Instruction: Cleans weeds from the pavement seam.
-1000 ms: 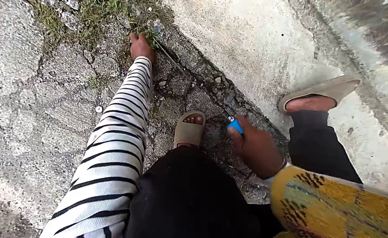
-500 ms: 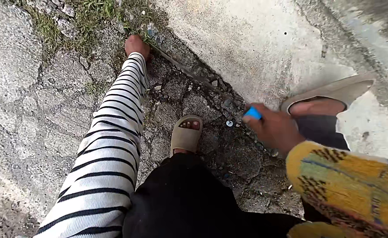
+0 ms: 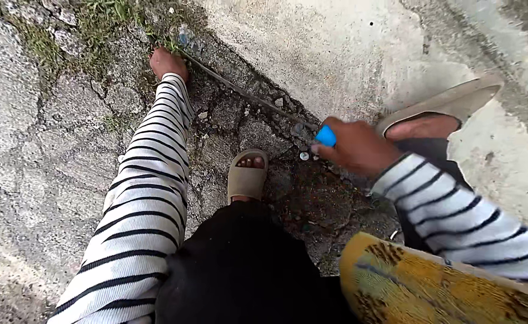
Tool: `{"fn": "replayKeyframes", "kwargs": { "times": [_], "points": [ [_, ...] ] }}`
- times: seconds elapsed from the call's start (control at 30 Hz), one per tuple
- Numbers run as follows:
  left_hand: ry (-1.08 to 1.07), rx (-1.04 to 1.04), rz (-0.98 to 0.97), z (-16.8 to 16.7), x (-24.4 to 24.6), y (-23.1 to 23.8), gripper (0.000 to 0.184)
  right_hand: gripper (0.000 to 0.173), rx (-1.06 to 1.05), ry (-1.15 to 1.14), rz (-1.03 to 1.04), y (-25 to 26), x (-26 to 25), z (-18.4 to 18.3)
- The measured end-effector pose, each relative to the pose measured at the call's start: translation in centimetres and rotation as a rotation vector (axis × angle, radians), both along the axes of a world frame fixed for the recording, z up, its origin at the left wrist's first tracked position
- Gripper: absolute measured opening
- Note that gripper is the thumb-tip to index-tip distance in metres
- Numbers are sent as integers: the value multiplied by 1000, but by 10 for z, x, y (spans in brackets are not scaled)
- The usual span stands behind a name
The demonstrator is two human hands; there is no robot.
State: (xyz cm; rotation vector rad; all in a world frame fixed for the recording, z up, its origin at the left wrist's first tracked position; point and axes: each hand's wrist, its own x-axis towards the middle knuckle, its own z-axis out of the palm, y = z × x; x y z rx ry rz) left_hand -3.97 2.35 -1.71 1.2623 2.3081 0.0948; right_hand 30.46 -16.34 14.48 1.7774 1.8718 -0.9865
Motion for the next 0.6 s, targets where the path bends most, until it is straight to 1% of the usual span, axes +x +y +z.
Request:
{"fn": "replayKeyframes", "kwargs": {
  "times": [0.1,0.17,0.2,0.27,0.33,0.37,0.43,0.5,0.57,0.6],
  "points": [
    [32,-12,-3,2,3,0,40,32,-31,18,66,53,43,-13],
    [58,-24,-3,3,-5,2,41,26,-78,35,75,76,53,-18],
    [59,-35,0,3,-7,1,42,24,-93,37,65,78,54,-19],
    [51,-39,32,4,-13,-1,46,27,-67,43,29,62,45,-18],
    [42,-26,49,5,-16,-2,47,32,-21,16,-39,23,22,-17],
    [34,-19,60,6,-19,-2,47,34,-38,5,-66,6,9,-19],
    [12,-5,98,6,-26,-8,48,32,-153,76,-140,-16,-10,-25],
    [-15,39,139,5,-33,-15,50,29,-223,149,-164,-17,-12,-27],
    [-42,52,162,7,-39,-18,53,23,-175,126,-96,1,-7,-12],
    [-43,45,160,8,-41,-21,53,21,-118,71,-26,13,-7,2]
  ]
}}
